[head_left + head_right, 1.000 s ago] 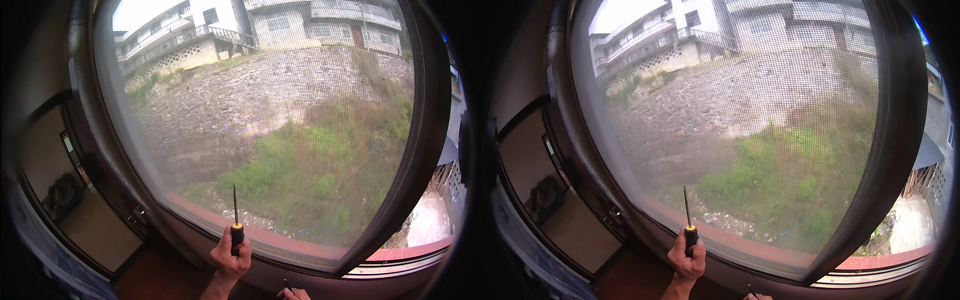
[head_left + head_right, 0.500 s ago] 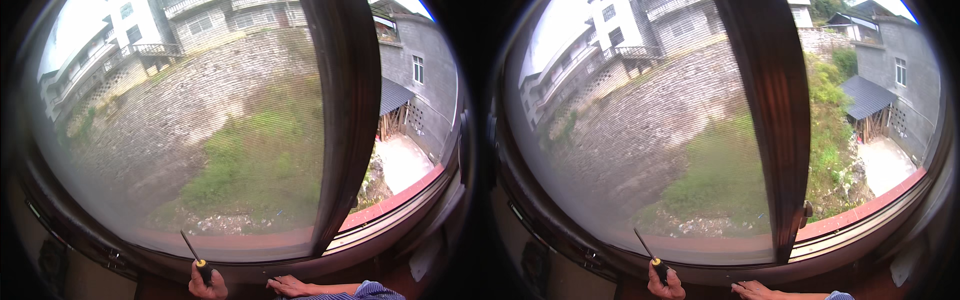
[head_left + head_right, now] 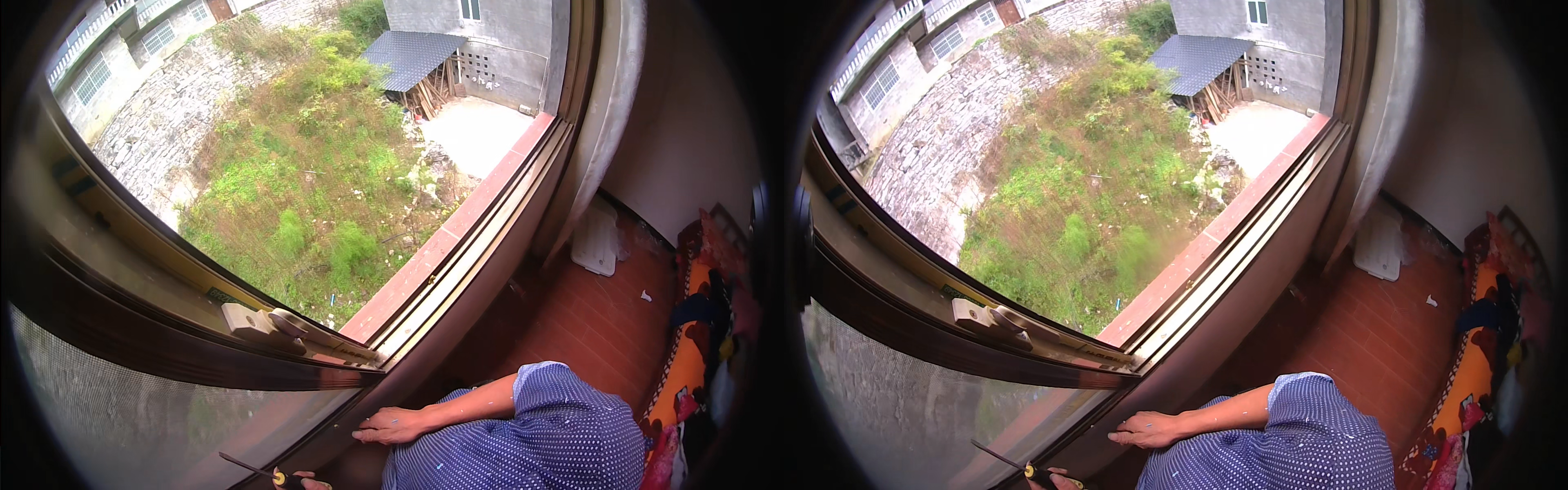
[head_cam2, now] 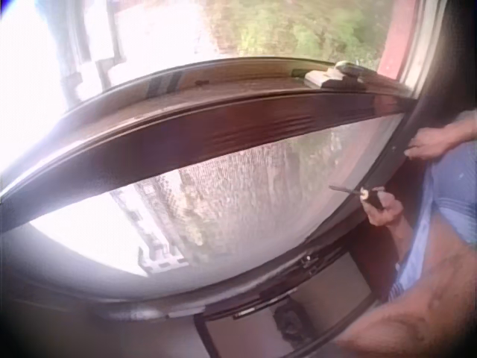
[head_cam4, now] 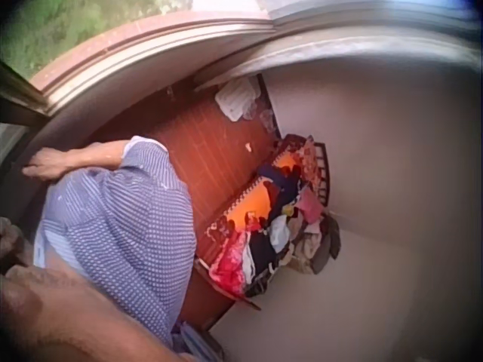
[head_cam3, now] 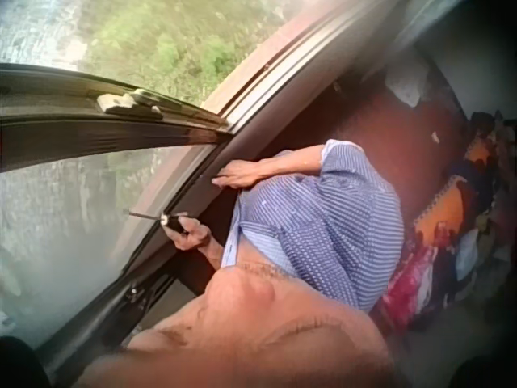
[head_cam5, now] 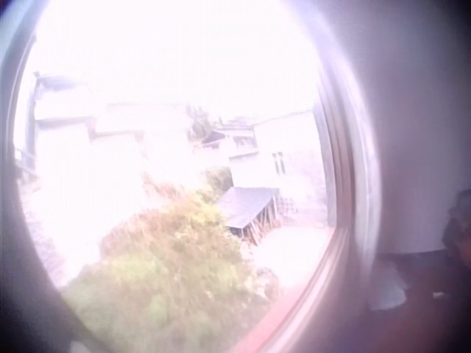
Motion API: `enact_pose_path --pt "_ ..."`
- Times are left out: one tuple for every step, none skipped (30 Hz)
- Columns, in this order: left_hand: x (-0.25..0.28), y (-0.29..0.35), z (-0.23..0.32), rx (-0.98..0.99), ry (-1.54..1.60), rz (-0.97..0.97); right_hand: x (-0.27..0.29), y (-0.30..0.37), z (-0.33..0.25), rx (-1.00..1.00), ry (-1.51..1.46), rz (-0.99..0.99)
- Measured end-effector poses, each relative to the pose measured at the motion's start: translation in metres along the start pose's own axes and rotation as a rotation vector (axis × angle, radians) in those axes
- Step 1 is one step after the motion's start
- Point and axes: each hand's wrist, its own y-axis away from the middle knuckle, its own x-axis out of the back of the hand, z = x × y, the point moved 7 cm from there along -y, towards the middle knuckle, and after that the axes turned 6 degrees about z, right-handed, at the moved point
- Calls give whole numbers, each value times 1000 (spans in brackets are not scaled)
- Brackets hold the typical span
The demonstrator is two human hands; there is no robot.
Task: The person uses a screwdriver to pry and scrape along the window frame and screen track, then opens and closes the window and screen to test movement. The person also adjusts the camera during the task.
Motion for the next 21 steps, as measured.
enact_pose_path --pt "0 4 -4 14 42 -4 0 2 2 -3 -4 -2" --pt "-2 8 -8 28 87 -6 0 3 4 -7 -5 -1" --pt "-5 12 -10 28 125 -17 0 4 6 -10 -7 -1" --pt "-8 16 -11 29 163 -28 0 5 7 -11 19 -1" --pt "-12 17 -10 29 204 -35 0 6 8 -1 30 -2" --pt "-15 18 -7 27 193 -73 0 7 9 8 41 -3" --pt "-18 19 -1 16 177 -95 0 9 10 18 51 -4" --pt "-22 20 6 4 158 -114 2 10 9 14 50 -8" --pt "-25 21 11 -8 139 -133 5 12 5 9 48 -11" --pt "-30 23 13 -24 174 -149 7 14 4 5 46 -14" --pt "-34 20 25 -42 140 -142 8 15 6 -2 47 -14" --pt "-38 22 27 -44 158 -163 9 17 10 -8 48 -13" --pt "-43 24 30 -45 177 -185 11 20 13 -15 49 -12" --pt "-46 25 37 -52 140 -208 13 22 14 11 55 17" --pt "-50 28 38 -71 180 -205 16 27 16 37 61 47" --pt "-54 33 36 -56 211 -218 20 33 17 63 67 78" --pt "-56 36 35 -41 242 -230 26 41 15 113 50 115" --pt "-57 38 38 -67 217 -237 34 51 13 162 34 153" --pt "-59 40 41 -94 193 -246 42 61 10 211 18 193" --pt "-60 42 45 -119 168 -253 59 73 2 301 -32 353" --pt "-61 43 45 -106 171 -271 76 83 -6 292 7 405"
